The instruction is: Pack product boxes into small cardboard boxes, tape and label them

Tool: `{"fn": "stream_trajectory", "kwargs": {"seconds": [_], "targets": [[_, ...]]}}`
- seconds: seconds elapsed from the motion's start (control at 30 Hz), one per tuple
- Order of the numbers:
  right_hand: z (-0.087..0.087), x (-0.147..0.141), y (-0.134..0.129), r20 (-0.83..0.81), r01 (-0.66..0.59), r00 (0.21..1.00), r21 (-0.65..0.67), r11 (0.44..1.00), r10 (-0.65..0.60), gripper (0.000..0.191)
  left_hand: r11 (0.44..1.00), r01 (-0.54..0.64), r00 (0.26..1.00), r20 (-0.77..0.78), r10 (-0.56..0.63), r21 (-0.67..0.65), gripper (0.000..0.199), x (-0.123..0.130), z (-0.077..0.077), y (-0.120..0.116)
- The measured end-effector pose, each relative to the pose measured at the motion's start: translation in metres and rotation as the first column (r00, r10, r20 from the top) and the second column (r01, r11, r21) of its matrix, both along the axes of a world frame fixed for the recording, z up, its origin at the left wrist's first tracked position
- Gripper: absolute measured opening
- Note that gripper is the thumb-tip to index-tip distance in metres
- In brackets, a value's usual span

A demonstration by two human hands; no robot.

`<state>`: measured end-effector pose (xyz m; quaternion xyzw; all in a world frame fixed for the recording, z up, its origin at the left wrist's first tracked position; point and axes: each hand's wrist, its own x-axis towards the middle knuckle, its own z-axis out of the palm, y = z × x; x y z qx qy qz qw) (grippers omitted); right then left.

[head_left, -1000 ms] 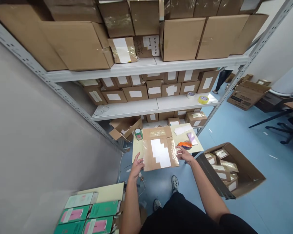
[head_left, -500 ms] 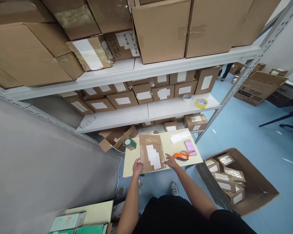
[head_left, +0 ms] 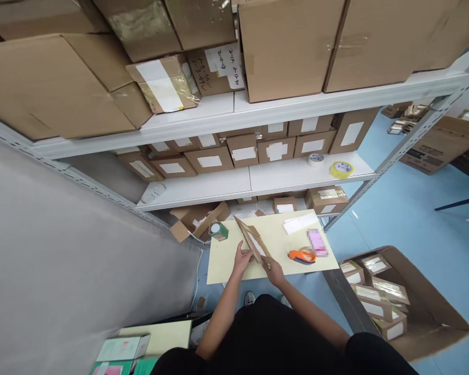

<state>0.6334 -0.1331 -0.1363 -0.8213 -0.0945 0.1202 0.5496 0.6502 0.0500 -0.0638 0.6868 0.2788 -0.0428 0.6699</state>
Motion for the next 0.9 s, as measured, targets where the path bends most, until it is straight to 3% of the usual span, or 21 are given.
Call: {"fn": "stream_trajectory", "kwargs": {"seconds": [0.07,0.17,0.27,0.37,0.5,0.6,0.73,0.9], "targets": [[0.004,0.012,-0.005,0.008,0.095,0.995,0.008,0.995,-0.096,0.042,0.997,0.082,0.996,0.02,-0.082,-0.001,0.09,0.014,0.005,0.016],[0.012,0.029,-0.022,-0.003,0.183,0.983,0.023,0.983,-0.183,0.037,0.959,0.166,0.985,0.008,-0.172,0.229,0.083,0.039,0.014,0.055],[0.021,0.041,-0.036,-0.009,0.213,0.977,0.04,0.976,-0.213,0.035,0.887,0.23,0.97,-0.02,-0.243,0.401,0.084,0.066,0.022,0.097],[0.027,0.045,-0.041,0.006,0.223,0.975,0.064,0.973,-0.224,0.034,0.843,0.286,0.951,-0.028,-0.308,0.456,0.091,0.094,0.026,0.123],[0.022,0.044,-0.033,-0.05,0.217,0.976,0.117,0.969,-0.213,0.035,0.883,0.319,0.93,0.066,-0.362,0.345,0.099,0.122,0.021,0.13],[0.009,0.042,-0.024,-0.09,0.27,0.962,0.183,0.945,-0.257,0.038,0.922,0.312,0.934,0.104,-0.342,0.23,0.1,0.127,0.01,0.126],[-0.004,0.044,-0.015,-0.155,0.386,0.92,0.198,0.901,-0.36,0.044,0.935,0.303,0.926,0.177,-0.334,0.182,0.101,0.112,-0.005,0.122],[-0.006,0.057,-0.013,-0.189,0.444,0.891,0.177,0.879,-0.412,0.053,0.959,0.231,0.933,0.242,-0.267,0.165,0.094,0.081,-0.021,0.121]]}}
